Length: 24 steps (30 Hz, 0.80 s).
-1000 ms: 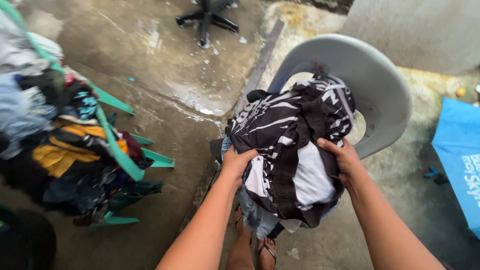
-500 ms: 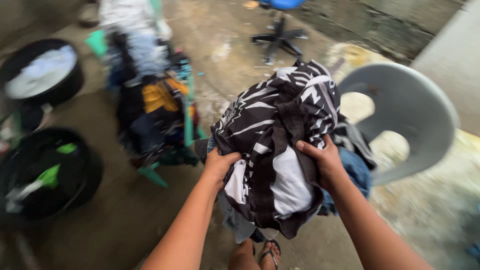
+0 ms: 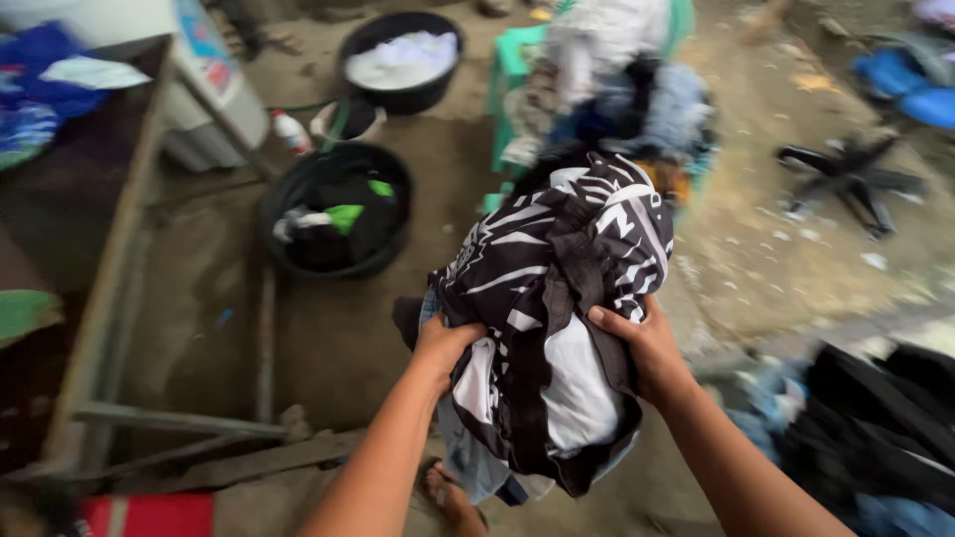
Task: The person washes a white shirt by hand in a large basin of soapy water, scrubbing different parts of the fabric together.
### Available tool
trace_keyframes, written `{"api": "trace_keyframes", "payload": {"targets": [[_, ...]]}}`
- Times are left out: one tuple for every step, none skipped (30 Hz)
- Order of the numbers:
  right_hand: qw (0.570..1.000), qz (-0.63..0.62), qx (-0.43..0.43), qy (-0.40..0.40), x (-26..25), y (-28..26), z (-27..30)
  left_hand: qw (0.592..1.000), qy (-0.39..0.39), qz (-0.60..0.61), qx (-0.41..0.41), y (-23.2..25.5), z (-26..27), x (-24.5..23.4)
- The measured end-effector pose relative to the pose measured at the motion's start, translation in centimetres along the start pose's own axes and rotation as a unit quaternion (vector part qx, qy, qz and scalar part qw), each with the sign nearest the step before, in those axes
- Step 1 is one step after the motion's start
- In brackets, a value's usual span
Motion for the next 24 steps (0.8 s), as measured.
{"api": "trace_keyframes", "payload": {"targets": [[1.000,0.000,-0.002,-0.011,3.1,-0.2,-1.0,1.000,0.012,-0.002,0.009,1.2,-1.3,-2.7],[1.000,0.020,0.023,-0.008,5.9,-0.2,-2.2,1.000,0.018,0.002,0.017,2.6,-2.8,-5.0],[0.998,0.039,0.048,-0.005,8.7,-0.3,-3.5,0.999,0.032,-0.013,0.026,4.0,-4.3,-7.4],[0.998,0.045,0.048,-0.018,11.4,-0.5,-4.4,0.998,0.051,-0.024,0.029,4.9,-4.9,-10.0],[0.998,0.034,0.036,-0.033,14.2,-0.8,-5.3,0.997,0.063,-0.017,0.031,6.1,-5.7,-12.1],[0.998,0.021,0.026,-0.052,17.3,-1.0,-6.0,0.997,0.064,-0.009,0.044,7.6,-6.4,-14.3],[0.997,0.024,0.028,-0.068,20.1,-1.1,-6.5,0.996,0.065,0.000,0.057,9.0,-6.9,-16.4],[0.996,0.008,0.041,-0.077,22.4,-1.4,-7.3,0.995,0.076,0.002,0.064,10.5,-7.5,-18.2],[0.995,-0.009,0.055,-0.085,24.7,-1.6,-8.3,0.994,0.084,0.004,0.075,12.0,-8.1,-19.8],[0.994,-0.007,0.055,-0.092,26.7,-1.8,-9.3,0.993,0.088,0.005,0.082,13.0,-8.7,-21.0],[0.993,-0.014,0.022,-0.113,28.9,-2.2,-10.3,0.992,0.093,0.008,0.084,14.2,-9.5,-22.3],[0.991,-0.018,-0.010,-0.136,30.7,-2.7,-11.2,0.990,0.102,0.014,0.093,15.4,-10.5,-23.6],[0.989,-0.013,-0.009,-0.144,32.3,-3.0,-12.0,0.989,0.110,0.021,0.101,16.5,-11.4,-24.8],[0.990,-0.007,0.001,-0.141,34.0,-3.3,-13.1,0.987,0.119,0.027,0.104,17.4,-12.2,-25.8],[0.990,-0.002,0.010,-0.137,35.4,-3.8,-14.1,0.986,0.125,0.037,0.107,18.2,-13.0,-26.7],[0.989,0.000,0.009,-0.147,37.0,-4.3,-15.2,0.984,0.131,0.044,0.112,19.3,-14.0,-27.7],[0.988,0.004,0.006,-0.155,38.4,-4.9,-16.2,0.982,0.139,0.048,0.116,20.3,-14.9,-28.5],[0.987,0.007,0.004,-0.161,39.8,-5.4,-17.3,0.981,0.150,0.039,0.118,21.1,-15.8,-29.2],[0.986,0.008,0.003,-0.169,41.2,-5.8,-18.5,0.979,0.161,0.030,0.119,21.9,-16.9,-30.0],[0.984,0.024,-0.009,-0.175,42.4,-6.3,-20.0,0.978,0.167,0.033,0.124,22.7,-18.3,-30.8],[0.983,0.040,-0.021,-0.180,43.9,-6.8,-21.6,0.975,0.172,0.033,0.137,23.6,-19.8,-31.5],[0.981,0.041,-0.024,-0.187,45.3,-7.1,-23.4,0.972,0.176,0.033,0.149,24.5,-21.5,-32.1],[0.979,0.041,-0.036,-0.197,46.8,-7.5,-25.2,0.971,0.181,0.037,0.153,25.3,-23.3,-32.8],[0.976,0.043,-0.047,-0.207,48.1,-7.8,-27.3,0.969,0.185,0.046,0.159,26.0,-25.1,-33.4]]}}
Point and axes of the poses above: each hand's wrist, its own z-axis away from the middle knuckle, its own x-axis out of the palm, y = z × x, the point moved 4 cm from there along -z, towards the middle knuckle, and after that the axes turned 15 degrees about z, right-handed, at the moved point
